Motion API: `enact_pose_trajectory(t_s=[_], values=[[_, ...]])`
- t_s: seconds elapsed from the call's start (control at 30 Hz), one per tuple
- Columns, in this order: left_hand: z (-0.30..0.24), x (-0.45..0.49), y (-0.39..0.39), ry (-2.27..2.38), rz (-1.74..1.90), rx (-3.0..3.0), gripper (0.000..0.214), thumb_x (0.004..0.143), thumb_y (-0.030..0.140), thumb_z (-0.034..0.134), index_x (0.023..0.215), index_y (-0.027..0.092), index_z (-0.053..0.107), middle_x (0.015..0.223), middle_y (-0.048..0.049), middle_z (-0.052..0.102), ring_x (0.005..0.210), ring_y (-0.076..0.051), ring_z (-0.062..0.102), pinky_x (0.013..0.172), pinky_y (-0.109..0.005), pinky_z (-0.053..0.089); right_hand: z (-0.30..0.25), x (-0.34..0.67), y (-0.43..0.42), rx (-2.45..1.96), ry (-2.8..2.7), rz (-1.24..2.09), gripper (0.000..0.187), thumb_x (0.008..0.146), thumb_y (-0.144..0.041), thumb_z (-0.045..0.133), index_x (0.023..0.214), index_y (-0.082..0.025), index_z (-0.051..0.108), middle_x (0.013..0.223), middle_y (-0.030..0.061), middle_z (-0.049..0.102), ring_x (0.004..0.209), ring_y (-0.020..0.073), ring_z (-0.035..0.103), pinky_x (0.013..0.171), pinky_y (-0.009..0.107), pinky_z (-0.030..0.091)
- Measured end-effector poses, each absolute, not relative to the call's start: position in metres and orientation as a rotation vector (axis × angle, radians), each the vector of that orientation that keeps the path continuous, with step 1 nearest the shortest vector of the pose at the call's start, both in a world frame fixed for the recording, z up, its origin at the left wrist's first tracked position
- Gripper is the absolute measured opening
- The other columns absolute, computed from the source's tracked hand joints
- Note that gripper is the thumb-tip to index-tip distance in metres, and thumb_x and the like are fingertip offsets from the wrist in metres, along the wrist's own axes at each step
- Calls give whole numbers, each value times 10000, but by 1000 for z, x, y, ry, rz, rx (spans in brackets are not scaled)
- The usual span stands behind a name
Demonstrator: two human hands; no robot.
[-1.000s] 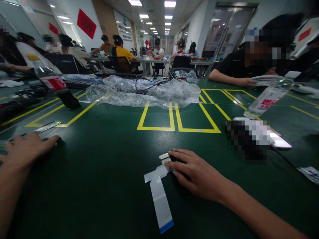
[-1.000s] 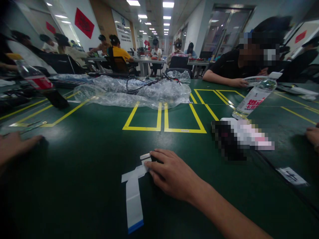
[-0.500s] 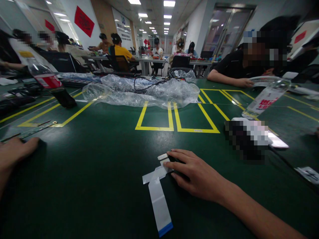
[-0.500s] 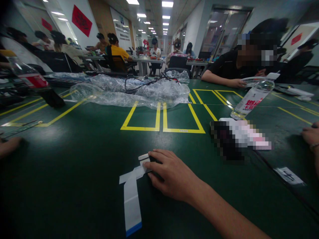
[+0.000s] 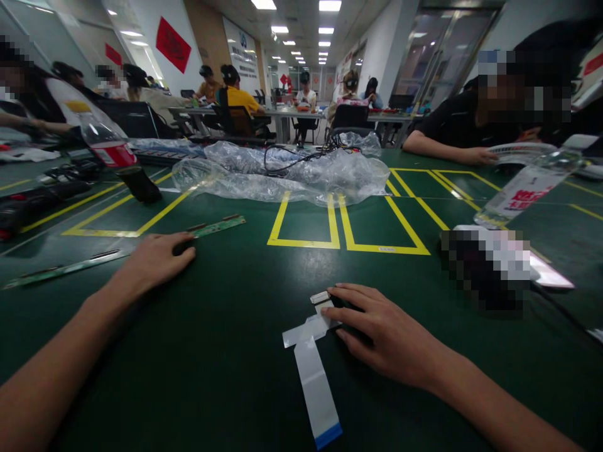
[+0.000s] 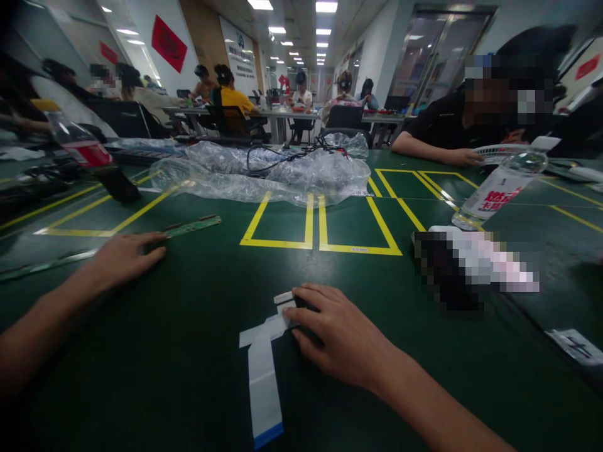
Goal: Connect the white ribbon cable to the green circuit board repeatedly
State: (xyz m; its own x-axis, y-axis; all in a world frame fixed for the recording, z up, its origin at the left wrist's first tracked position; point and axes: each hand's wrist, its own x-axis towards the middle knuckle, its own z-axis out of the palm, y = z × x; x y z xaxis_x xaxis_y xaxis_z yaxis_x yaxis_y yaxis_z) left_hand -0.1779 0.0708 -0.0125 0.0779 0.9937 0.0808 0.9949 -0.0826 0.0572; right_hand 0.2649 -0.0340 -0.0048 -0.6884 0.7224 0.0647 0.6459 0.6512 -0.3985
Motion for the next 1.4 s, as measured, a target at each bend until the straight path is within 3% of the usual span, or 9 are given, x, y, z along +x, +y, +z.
enact_pose_trajectory(t_s=[0.1, 0.23, 0.5, 0.83, 1.13, 1.4], values=[[-18, -129, 68, -1891, -186, -2485, 585, 979, 433, 339, 1389, 77, 558, 1433, -160, 545, 1291, -344, 489, 1104, -516, 402, -5, 265, -35, -1119, -2662, 510, 429, 958, -244, 564, 1382, -302, 571, 1523, 68, 502, 1422, 286, 419, 1118, 547, 405], [-26, -73, 63, -1618, -269, -2689, 521, 977, 389, 384, 1396, 139, 569, 1496, -143, 492, 1382, -301, 427, 1184, -510, 335, -4, 265, -35, -1130, -2651, 508, 425, 954, -245, 572, 1375, -306, 582, 1510, 70, 515, 1415, 282, 428, 1124, 539, 397], [-27, -10, 35, -1373, -467, -2873, 407, 978, 255, 454, 1345, 183, 613, 1393, -114, 599, 1231, -268, 556, 1068, -511, 479, -1, 263, -34, -1106, -2624, 506, 443, 935, -221, 590, 1372, -298, 594, 1484, 81, 543, 1403, 292, 445, 1122, 539, 397], [-20, 12, -3, -1268, -500, -2975, 451, 958, 255, 497, 1387, 129, 559, 1445, -129, 565, 1327, -283, 527, 1113, -531, 477, -6, 260, -33, -1105, -2639, 425, 454, 933, -235, 582, 1382, -298, 576, 1490, 69, 535, 1392, 289, 449, 1129, 545, 388], [-23, 18, -9, -1027, -411, -2911, 426, 974, 240, 484, 1368, 104, 571, 1422, -153, 581, 1311, -295, 560, 1077, -485, 528, 1, 255, -36, -1160, -2651, 388, 426, 930, -324, 577, 1355, -294, 598, 1469, 84, 553, 1332, 352, 462, 1068, 610, 404], [-18, 9, -5, -1014, -296, -2996, 452, 1003, 289, 429, 1404, 119, 549, 1467, -132, 543, 1376, -281, 505, 1149, -469, 474, 0, 259, -33, -1156, -2711, 433, 465, 960, -328, 546, 1424, -321, 527, 1520, 44, 506, 1411, 319, 395, 1136, 593, 341]])
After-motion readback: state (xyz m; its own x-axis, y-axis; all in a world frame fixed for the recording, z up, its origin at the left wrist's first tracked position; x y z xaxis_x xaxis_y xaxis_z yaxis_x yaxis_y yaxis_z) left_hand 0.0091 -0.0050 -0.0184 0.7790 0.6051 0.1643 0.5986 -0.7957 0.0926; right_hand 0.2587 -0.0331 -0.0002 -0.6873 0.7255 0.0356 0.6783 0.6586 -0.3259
